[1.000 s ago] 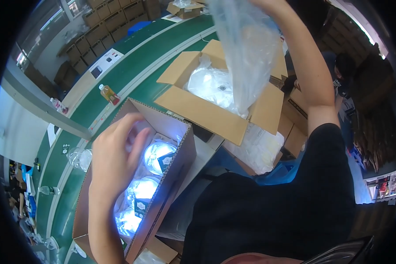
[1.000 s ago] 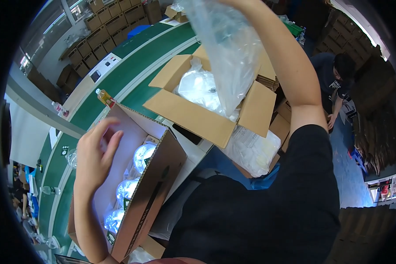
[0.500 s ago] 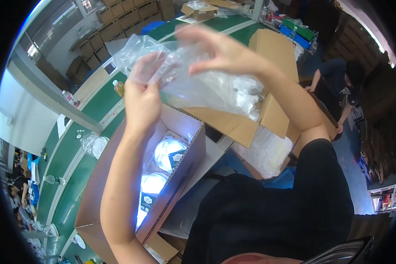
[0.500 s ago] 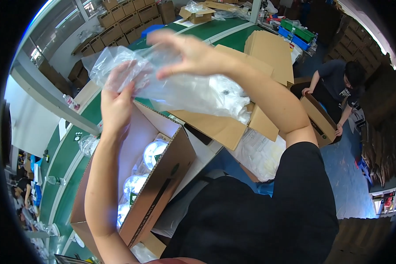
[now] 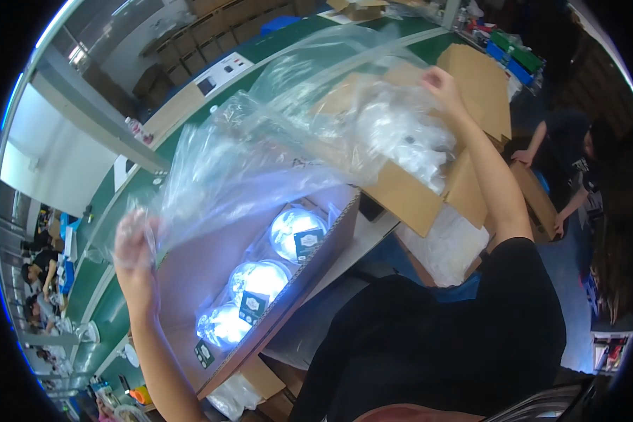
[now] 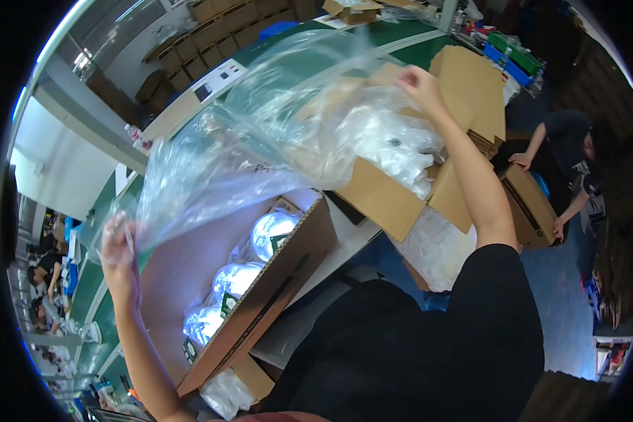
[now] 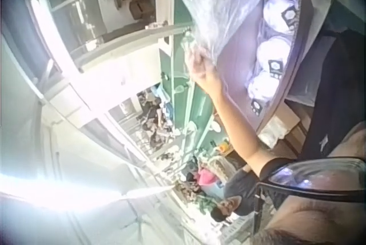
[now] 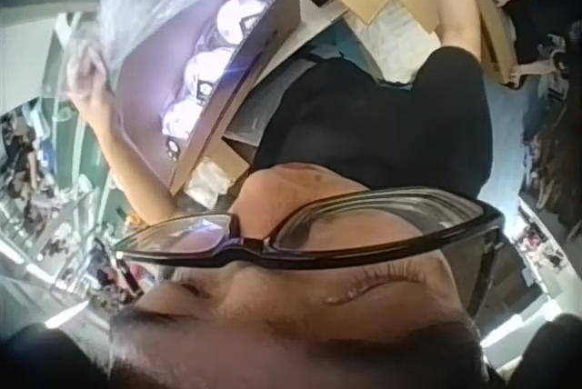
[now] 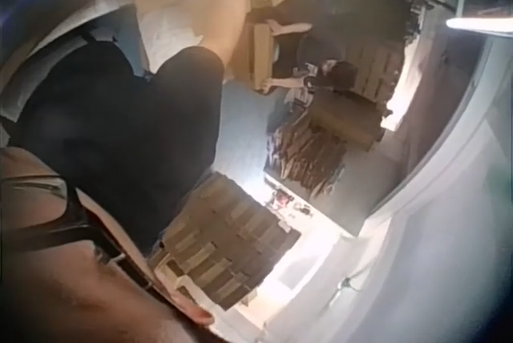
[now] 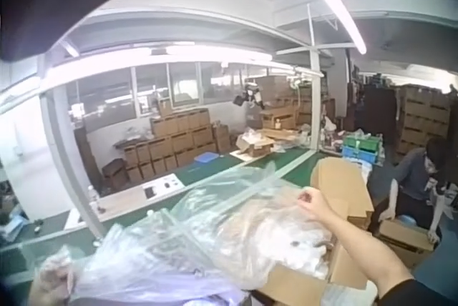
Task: Packaging glowing dome-shaped lamps into cardboard boxes.
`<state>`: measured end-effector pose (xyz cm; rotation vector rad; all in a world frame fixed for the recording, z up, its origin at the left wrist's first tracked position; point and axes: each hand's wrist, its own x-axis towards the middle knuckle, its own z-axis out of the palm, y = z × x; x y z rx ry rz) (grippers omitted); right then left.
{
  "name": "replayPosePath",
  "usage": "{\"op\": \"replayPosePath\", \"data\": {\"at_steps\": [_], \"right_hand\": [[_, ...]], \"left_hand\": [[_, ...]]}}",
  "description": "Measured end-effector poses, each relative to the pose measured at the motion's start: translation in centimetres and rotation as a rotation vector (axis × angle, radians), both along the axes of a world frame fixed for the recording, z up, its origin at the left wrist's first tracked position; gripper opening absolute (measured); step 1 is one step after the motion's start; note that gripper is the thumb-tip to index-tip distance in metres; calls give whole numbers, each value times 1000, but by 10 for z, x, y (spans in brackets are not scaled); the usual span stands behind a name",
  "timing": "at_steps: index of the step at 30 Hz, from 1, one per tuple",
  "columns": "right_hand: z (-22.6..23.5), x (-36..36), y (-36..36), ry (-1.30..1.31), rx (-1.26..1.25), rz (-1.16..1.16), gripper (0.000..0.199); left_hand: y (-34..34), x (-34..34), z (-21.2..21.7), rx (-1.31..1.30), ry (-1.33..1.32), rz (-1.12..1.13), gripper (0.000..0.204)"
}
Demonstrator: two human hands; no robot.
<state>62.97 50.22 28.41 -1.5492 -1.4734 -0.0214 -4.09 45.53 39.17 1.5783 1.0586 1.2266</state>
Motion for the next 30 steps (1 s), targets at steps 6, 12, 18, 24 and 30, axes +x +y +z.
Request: {"op": "replayPosePath", "data": {"at_steps": [6,12,18,24,30], "right_hand": [[-109,62,-38,-247,-403,-191,17],[-75,96,-54,-532,-967,-203,26],[136,-181,-68,-319,11,631,29],[98,-378,5,-980,-77,1355,56],[1,-416,21,-1194,-760,1494,108]], "left_hand": [[-76,-88,-44,-235,163,73,76],[-112,-138,-54,-121,636,-71,67],[-125,-133,-45,-386,436,-14,65],[-136,-187,-68,-365,786,-45,65],[-141,-157,-24,-179,1162,159,48]]}}
